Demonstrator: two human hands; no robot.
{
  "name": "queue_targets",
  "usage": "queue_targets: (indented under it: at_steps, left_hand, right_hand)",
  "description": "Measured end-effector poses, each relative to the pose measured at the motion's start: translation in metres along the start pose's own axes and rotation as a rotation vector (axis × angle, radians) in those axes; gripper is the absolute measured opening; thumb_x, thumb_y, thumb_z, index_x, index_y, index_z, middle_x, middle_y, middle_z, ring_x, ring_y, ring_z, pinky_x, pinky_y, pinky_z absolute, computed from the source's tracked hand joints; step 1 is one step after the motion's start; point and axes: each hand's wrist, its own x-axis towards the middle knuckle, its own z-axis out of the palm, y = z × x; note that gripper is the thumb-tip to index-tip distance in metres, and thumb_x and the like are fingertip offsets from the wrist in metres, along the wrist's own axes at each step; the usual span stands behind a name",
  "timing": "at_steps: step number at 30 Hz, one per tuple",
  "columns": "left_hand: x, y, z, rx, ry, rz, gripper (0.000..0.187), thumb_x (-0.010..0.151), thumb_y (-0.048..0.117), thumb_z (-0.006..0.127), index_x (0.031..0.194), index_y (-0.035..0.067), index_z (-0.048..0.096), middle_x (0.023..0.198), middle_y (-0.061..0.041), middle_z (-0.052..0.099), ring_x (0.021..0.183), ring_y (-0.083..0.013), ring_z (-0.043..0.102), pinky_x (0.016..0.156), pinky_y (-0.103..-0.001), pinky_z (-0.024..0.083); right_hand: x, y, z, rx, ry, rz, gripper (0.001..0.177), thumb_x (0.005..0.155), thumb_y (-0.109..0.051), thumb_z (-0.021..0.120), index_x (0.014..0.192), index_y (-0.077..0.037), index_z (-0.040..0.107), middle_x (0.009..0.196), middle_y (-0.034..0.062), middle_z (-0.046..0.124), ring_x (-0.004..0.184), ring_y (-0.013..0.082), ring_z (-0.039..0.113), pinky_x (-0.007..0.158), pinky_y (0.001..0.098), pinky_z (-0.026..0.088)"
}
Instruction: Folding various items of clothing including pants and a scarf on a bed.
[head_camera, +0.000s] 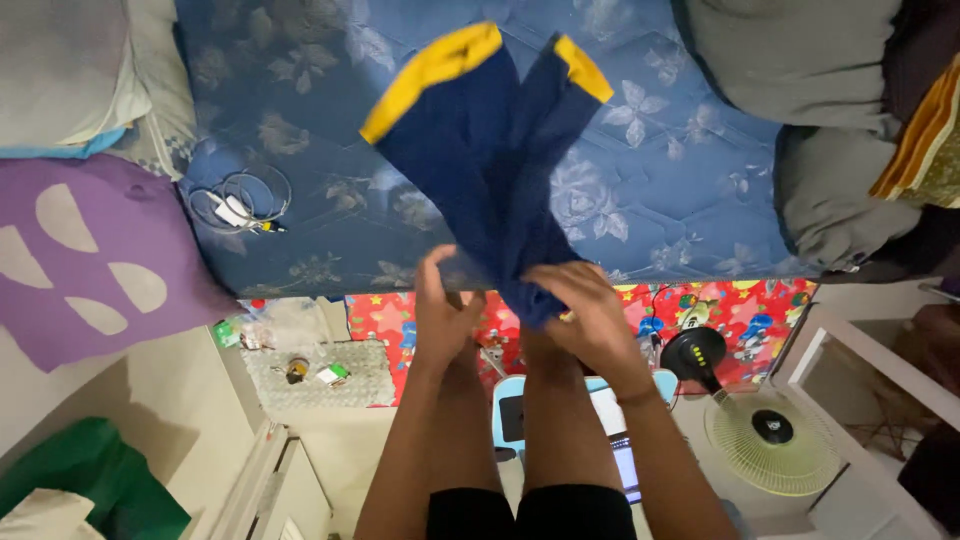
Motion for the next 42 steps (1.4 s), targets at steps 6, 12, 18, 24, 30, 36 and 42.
queue_targets:
  at_steps: [6,12,18,24,30,36,42]
  left_hand:
    - [-0.012,0.048,-0.002,0.256,-0.109,0.478,0.054,0.078,0.023,0.077,0.127,0.01,0.057,0.162,-0.023,0.038,0.153,-0.0478,0.028,0.122,-0.06,0.027]
    - [-0.021,0.1,-0.001,0.169,-0.561,0.551,0.029,0.066,0.03,0.078,0.082,0.011,0.063,0.154,-0.01,0.055,0.155,-0.0423,0.032,0.116,-0.056,0.027]
    - [-0.034,0.059,0.011,0.152,-0.794,0.622,0.021,0.061,0.02,0.083,0.077,0.01,0.073,0.126,0.002,0.067,0.136,-0.0272,0.056,0.117,-0.057,0.026]
    - [-0.027,0.042,0.031,0.321,-0.648,0.607,0.022,0.062,0.02,0.084,0.072,0.005,0.071,0.129,-0.01,0.062,0.115,-0.0321,0.055,0.101,-0.052,0.038]
    - [-0.009,0.009,0.056,0.445,-0.413,0.688,0.018,0.07,0.018,0.08,0.071,0.002,0.071,0.14,-0.012,0.056,0.13,-0.0322,0.051,0.104,-0.055,0.036]
    - [0.01,0.005,0.078,0.494,-0.294,0.637,0.015,0.063,0.012,0.074,0.065,-0.001,0.068,0.143,-0.018,0.056,0.138,-0.0389,0.044,0.101,-0.061,0.036]
    - [0.011,-0.051,0.079,0.55,-0.371,0.686,0.015,0.062,0.011,0.075,0.071,0.0,0.071,0.135,-0.013,0.061,0.137,-0.0337,0.052,0.104,-0.056,0.04]
  right_hand:
    - [-0.034,-0.091,-0.081,-0.089,-0.357,-0.16,0.063,0.059,-0.017,0.073,0.122,-0.011,0.073,0.108,0.0084,0.063,0.101,0.0288,0.063,0.088,0.0397,0.049]
    - [-0.069,-0.117,-0.15,0.084,-0.548,-0.159,0.065,0.065,-0.025,0.072,0.126,-0.005,0.072,0.114,0.0095,0.068,0.098,0.0292,0.065,0.086,0.0404,0.05]
    - [-0.111,-0.087,-0.178,0.101,-0.468,0.03,0.054,0.076,-0.031,0.082,0.125,-0.008,0.079,0.113,0.0067,0.073,0.099,0.0246,0.067,0.087,0.0387,0.052]
    - [-0.117,-0.083,-0.185,0.066,-0.322,0.09,0.054,0.071,-0.023,0.079,0.124,-0.009,0.079,0.116,0.0064,0.067,0.103,0.0229,0.065,0.088,0.0359,0.054]
    - [-0.114,-0.088,-0.179,-0.051,-0.283,0.075,0.06,0.062,-0.02,0.085,0.122,-0.019,0.081,0.113,0.0049,0.067,0.097,0.0191,0.067,0.082,0.0327,0.053]
    - [-0.135,-0.081,-0.19,-0.006,-0.312,0.025,0.054,0.068,-0.022,0.085,0.122,-0.016,0.082,0.11,0.004,0.06,0.099,0.0196,0.064,0.083,0.032,0.054]
    - [-0.137,-0.061,-0.224,0.043,-0.359,-0.077,0.053,0.072,-0.023,0.074,0.122,-0.007,0.079,0.112,0.0082,0.063,0.1,0.0204,0.066,0.087,0.0317,0.055]
